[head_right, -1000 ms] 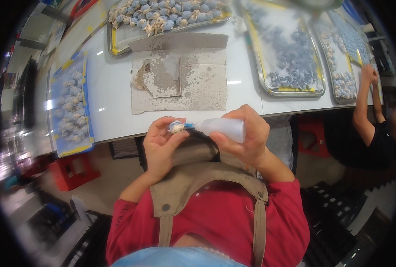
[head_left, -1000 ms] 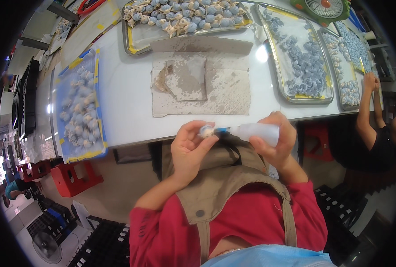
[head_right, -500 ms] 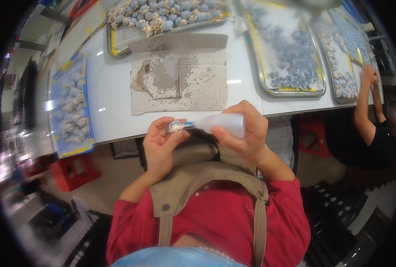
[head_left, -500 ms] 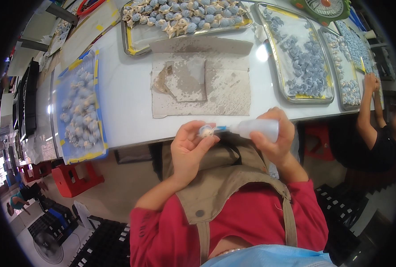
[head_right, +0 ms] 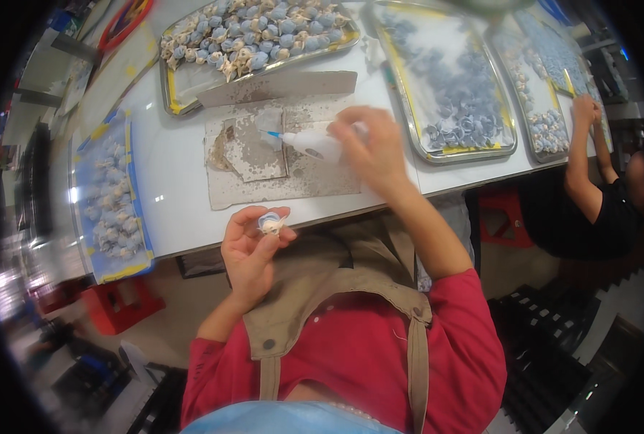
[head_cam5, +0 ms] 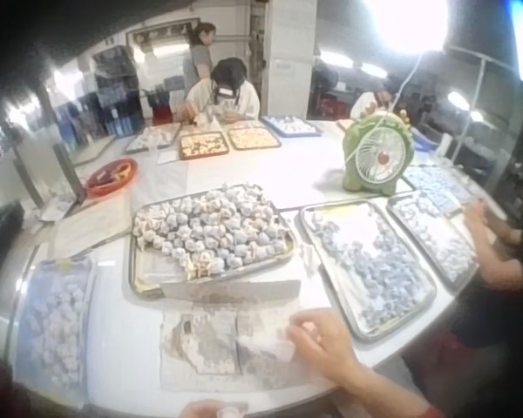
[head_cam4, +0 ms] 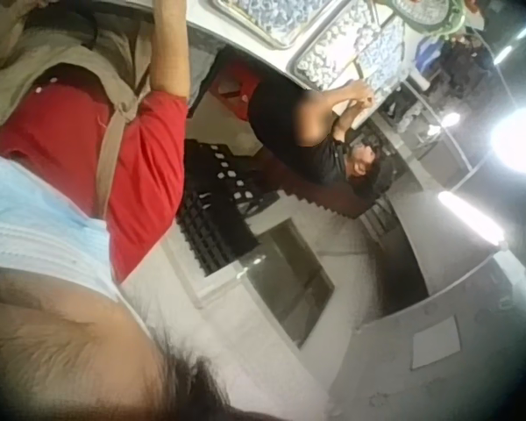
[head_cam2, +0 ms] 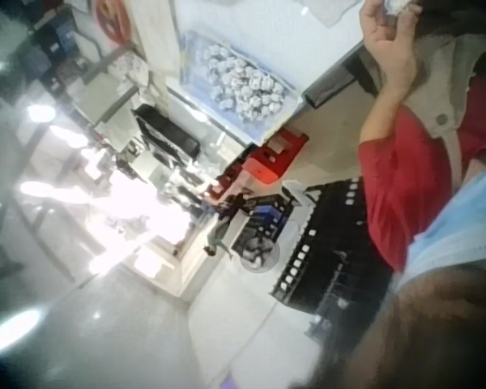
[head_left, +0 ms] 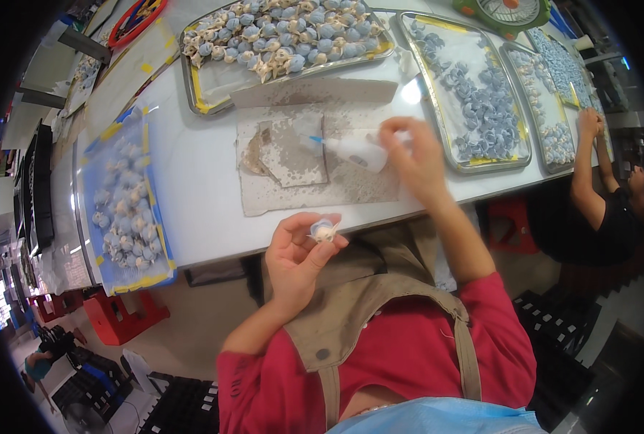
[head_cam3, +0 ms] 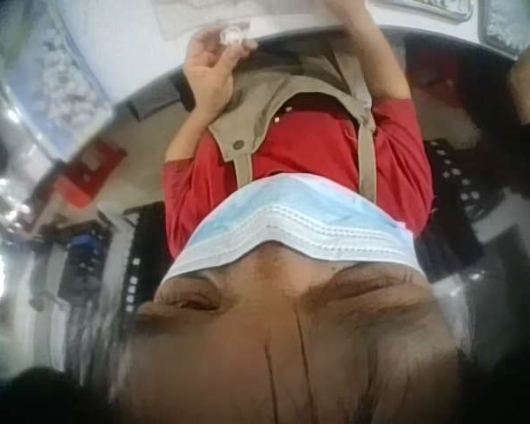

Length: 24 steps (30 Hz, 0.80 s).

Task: The person repeatedly picks small blue and white objects from a tray, applies a small amount of liquid from a squeeze bottle, and places the treated items into a plastic container. The process is repetitive and involves handling many small items one at a time.

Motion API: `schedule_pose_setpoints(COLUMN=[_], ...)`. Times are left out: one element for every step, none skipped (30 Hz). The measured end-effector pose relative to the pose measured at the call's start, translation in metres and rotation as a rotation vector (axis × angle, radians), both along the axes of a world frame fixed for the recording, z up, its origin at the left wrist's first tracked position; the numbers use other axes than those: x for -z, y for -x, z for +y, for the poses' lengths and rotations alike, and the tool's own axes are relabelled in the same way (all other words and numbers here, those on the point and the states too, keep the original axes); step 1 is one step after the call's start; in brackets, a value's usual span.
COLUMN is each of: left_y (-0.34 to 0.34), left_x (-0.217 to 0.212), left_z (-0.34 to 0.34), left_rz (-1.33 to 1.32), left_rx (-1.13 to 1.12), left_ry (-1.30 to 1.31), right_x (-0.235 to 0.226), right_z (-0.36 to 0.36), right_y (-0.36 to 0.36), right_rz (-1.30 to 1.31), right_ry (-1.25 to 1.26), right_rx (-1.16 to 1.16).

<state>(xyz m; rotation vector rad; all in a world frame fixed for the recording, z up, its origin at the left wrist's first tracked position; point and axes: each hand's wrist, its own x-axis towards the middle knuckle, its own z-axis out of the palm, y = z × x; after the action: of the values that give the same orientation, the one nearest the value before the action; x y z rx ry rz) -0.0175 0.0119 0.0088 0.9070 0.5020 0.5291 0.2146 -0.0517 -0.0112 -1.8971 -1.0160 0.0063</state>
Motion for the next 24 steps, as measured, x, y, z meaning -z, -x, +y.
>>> schedule_pose_setpoints(left_y=[-0.001, -0.002, -0.004, -0.005, -0.007, -0.008, -0.009, -0.01, -0.012, -0.014, -0.015, -0.017, -0.019, -0.02, -0.019, -0.018, -0.019, -0.023, -0.024, -0.023, -0.024, -0.025, -0.026, -0.026], left_x=[0.002, 0.003, 0.005, 0.006, 0.005, 0.005, 0.005, 0.004, 0.002, 0.001, 0.001, 0.0, 0.0, 0.0, 0.001, 0.002, 0.005, 0.008, 0.009, 0.008, 0.008, 0.007, 0.006, 0.004], left_z=[0.0, 0.0, 0.0, -0.001, -0.002, -0.003, -0.004, -0.005, -0.006, -0.007, -0.008, -0.01, -0.012, -0.013, -0.014, -0.015, -0.017, -0.018, -0.019, -0.019, -0.019, -0.02, -0.021, -0.021], left_rz=[0.0, 0.009, 0.018, 0.028, 0.027, 0.03, 0.033, 0.039, 0.045, 0.049, 0.046, 0.042, 0.037, 0.049, 0.066, 0.081, 0.078, 0.07, 0.065, 0.043, 0.015, -0.014, -0.038, -0.06], left_rx=[0.001, 0.007, 0.012, 0.016, 0.032, 0.039, 0.045, 0.054, 0.063, 0.072, 0.073, 0.075, 0.078, 0.074, 0.058, 0.039, 0.031, 0.035, 0.029, 0.043, 0.062, 0.079, 0.091, 0.099], left_ry=[0.008, 0.018, 0.026, 0.034, 0.04, 0.039, 0.039, 0.04, 0.041, 0.043, 0.045, 0.048, 0.051, 0.05, 0.047, 0.046, 0.043, 0.044, 0.036, 0.037, 0.043, 0.05, 0.028, 0.004], right_x=[0.001, -0.004, -0.008, -0.006, -0.006, -0.006, -0.007, -0.008, -0.008, -0.007, -0.005, -0.005, -0.005, -0.003, -0.009, -0.025, -0.035, -0.034, -0.032, -0.035, -0.038, -0.039, -0.038, -0.036], right_z=[-0.005, -0.009, -0.014, -0.02, -0.026, -0.027, -0.028, -0.027, -0.026, -0.026, -0.025, -0.026, -0.028, -0.029, -0.025, -0.022, -0.026, -0.035, -0.042, -0.047, -0.051, -0.054, -0.056, -0.056], right_y=[-0.015, -0.034, -0.056, -0.082, -0.105, -0.12, -0.133, -0.14, -0.145, -0.149, -0.151, -0.152, -0.152, -0.15, -0.136, -0.109, -0.083, -0.065, -0.045, -0.022, 0.0, 0.016, 0.029, 0.04], right_rz=[-0.08, -0.228, -0.375, -0.463, -0.554, -0.595, -0.636, -0.676, -0.675, -0.674, -0.668, -0.675, -0.682, -0.682, -0.447, -0.213, 0.019, 0.272, 0.526, 0.751, 0.97, 1.123, 1.276, 1.38], right_ry=[-0.028, 0.022, 0.071, 0.127, 0.185, 0.262, 0.339, 0.415, 0.478, 0.541, 0.602, 0.542, 0.484, 0.422, 0.313, 0.209, 0.114, 0.037, -0.051, -0.049, -0.044, -0.016, 0.013, 0.002], right_rx=[0.031, 0.106, 0.18, 0.211, 0.247, 0.262, 0.276, 0.291, 0.289, 0.289, 0.284, 0.263, 0.243, 0.22, 0.175, 0.124, 0.086, -0.065, -0.228, -0.346, -0.459, -0.521, -0.578, -0.602])
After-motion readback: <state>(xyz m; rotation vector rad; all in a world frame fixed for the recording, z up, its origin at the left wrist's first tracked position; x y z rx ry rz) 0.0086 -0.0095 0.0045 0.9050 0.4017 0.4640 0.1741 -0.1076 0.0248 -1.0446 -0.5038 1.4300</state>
